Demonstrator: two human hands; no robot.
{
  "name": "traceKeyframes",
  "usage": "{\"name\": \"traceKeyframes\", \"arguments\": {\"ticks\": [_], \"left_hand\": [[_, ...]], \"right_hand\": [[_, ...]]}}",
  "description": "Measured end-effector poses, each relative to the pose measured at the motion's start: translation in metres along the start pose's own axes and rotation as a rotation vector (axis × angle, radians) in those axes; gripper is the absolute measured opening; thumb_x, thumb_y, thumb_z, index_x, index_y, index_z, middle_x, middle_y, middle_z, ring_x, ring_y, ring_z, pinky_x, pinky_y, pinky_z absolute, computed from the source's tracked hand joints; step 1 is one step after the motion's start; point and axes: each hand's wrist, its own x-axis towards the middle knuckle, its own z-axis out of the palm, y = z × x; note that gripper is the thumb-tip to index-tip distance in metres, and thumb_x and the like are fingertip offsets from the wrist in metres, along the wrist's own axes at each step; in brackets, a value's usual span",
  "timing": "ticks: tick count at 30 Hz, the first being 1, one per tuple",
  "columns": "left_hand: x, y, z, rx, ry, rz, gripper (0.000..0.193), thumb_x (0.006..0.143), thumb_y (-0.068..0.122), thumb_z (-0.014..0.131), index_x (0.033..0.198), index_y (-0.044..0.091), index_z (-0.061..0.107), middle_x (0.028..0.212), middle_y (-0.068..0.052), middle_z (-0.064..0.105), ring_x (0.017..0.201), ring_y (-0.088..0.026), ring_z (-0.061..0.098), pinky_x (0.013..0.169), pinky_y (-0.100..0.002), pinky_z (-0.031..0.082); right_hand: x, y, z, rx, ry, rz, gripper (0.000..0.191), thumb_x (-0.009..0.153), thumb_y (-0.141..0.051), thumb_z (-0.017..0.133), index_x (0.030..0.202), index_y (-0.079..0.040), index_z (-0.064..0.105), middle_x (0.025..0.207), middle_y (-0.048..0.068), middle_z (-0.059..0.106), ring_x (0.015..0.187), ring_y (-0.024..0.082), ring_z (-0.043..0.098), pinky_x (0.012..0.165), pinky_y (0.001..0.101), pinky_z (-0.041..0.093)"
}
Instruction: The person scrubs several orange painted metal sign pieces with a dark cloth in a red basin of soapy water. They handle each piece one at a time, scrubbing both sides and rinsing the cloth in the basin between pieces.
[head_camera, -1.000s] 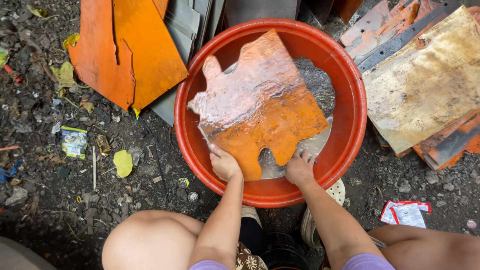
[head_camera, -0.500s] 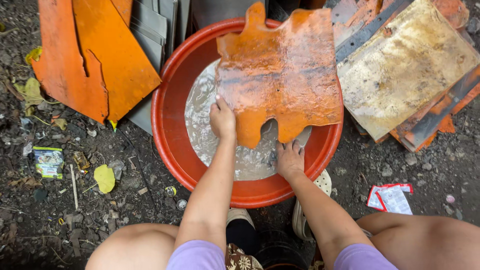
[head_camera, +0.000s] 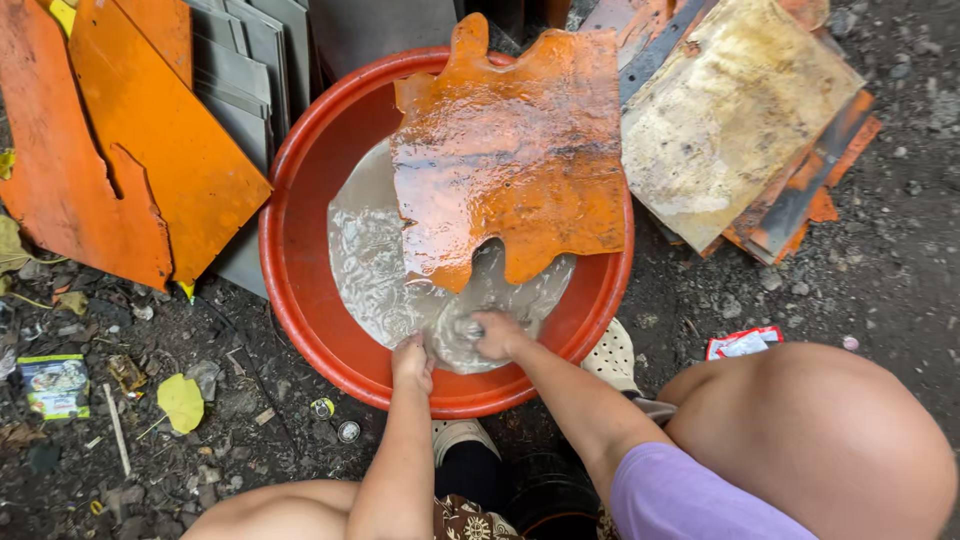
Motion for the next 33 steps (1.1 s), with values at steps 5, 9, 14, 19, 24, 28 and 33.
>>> {"name": "traceKeyframes", "arguments": {"ticks": [5, 9, 14, 19, 24, 28, 33], "left_hand": [[-0.02, 0.012, 0.003, -0.218, -0.125, -0.229, 0.041, 0.099, 0.046, 0.052, 0.124, 0.015, 0.063, 0.11, -0.007, 0.071, 0.091, -0.025, 0.07, 0.076, -0.048, 0.058], [-0.046, 0.037, -0.003, -0.074, -0.22, -0.227, 0.038, 0.098, 0.048, 0.052, 0.123, 0.022, 0.063, 0.11, -0.006, 0.07, 0.093, -0.026, 0.068, 0.077, -0.051, 0.055], [-0.09, 0.109, 0.019, -0.09, -0.565, -0.034, 0.044, 0.101, 0.045, 0.057, 0.128, 0.01, 0.062, 0.116, -0.014, 0.071, 0.105, -0.032, 0.07, 0.087, -0.049, 0.062], [-0.146, 0.197, 0.059, 0.003, -0.874, 0.261, 0.062, 0.097, 0.057, 0.047, 0.141, 0.013, 0.053, 0.138, -0.014, 0.06, 0.121, -0.03, 0.064, 0.091, -0.055, 0.059], [-0.209, 0.215, 0.092, -0.044, -1.186, 0.457, 0.071, 0.101, 0.061, 0.044, 0.152, 0.012, 0.047, 0.155, -0.011, 0.051, 0.14, -0.027, 0.055, 0.108, -0.056, 0.05], [-0.261, 0.207, 0.121, -0.21, -1.333, 0.482, 0.06, 0.101, 0.052, 0.046, 0.145, 0.012, 0.049, 0.147, -0.01, 0.055, 0.131, -0.026, 0.058, 0.102, -0.054, 0.052], [-0.279, 0.218, 0.14, -0.37, -1.373, 0.497, 0.046, 0.101, 0.041, 0.05, 0.138, 0.013, 0.051, 0.136, -0.008, 0.06, 0.12, -0.024, 0.063, 0.094, -0.051, 0.056]], "right_hand": [[-0.01, -0.051, -0.028, 0.358, -0.261, -0.082, 0.057, 0.064, -0.02, 0.082, 0.119, -0.011, 0.071, 0.104, 0.01, 0.078, 0.094, 0.023, 0.074, 0.085, 0.0357, 0.058], [-0.04, -0.109, -0.094, 0.372, -0.319, -0.185, 0.045, 0.068, -0.018, 0.081, 0.112, -0.009, 0.075, 0.1, 0.007, 0.078, 0.09, 0.017, 0.071, 0.083, 0.0333, 0.057], [-0.059, -0.167, -0.184, 0.292, -0.226, -0.435, 0.041, 0.072, -0.021, 0.081, 0.111, -0.01, 0.073, 0.1, 0.004, 0.077, 0.092, 0.014, 0.069, 0.084, 0.032, 0.058], [-0.069, -0.207, -0.268, -0.13, 0.054, -0.592, 0.038, 0.073, -0.022, 0.082, 0.108, -0.01, 0.072, 0.103, 0.009, 0.076, 0.097, 0.023, 0.071, 0.086, 0.0384, 0.056], [-0.118, -0.274, -0.321, -0.601, 0.23, -0.584, 0.044, 0.068, -0.025, 0.082, 0.109, -0.012, 0.072, 0.108, 0.012, 0.074, 0.103, 0.032, 0.069, 0.087, 0.0435, 0.052], [-0.154, -0.208, -0.327, -0.774, 0.337, -0.492, 0.042, 0.069, -0.024, 0.082, 0.107, -0.011, 0.071, 0.103, 0.013, 0.074, 0.095, 0.032, 0.069, 0.08, 0.0439, 0.052], [-0.153, -0.144, -0.329, -0.84, 0.395, -0.487, 0.039, 0.07, -0.022, 0.081, 0.106, -0.011, 0.071, 0.095, 0.014, 0.074, 0.086, 0.031, 0.069, 0.071, 0.0444, 0.052]]}}
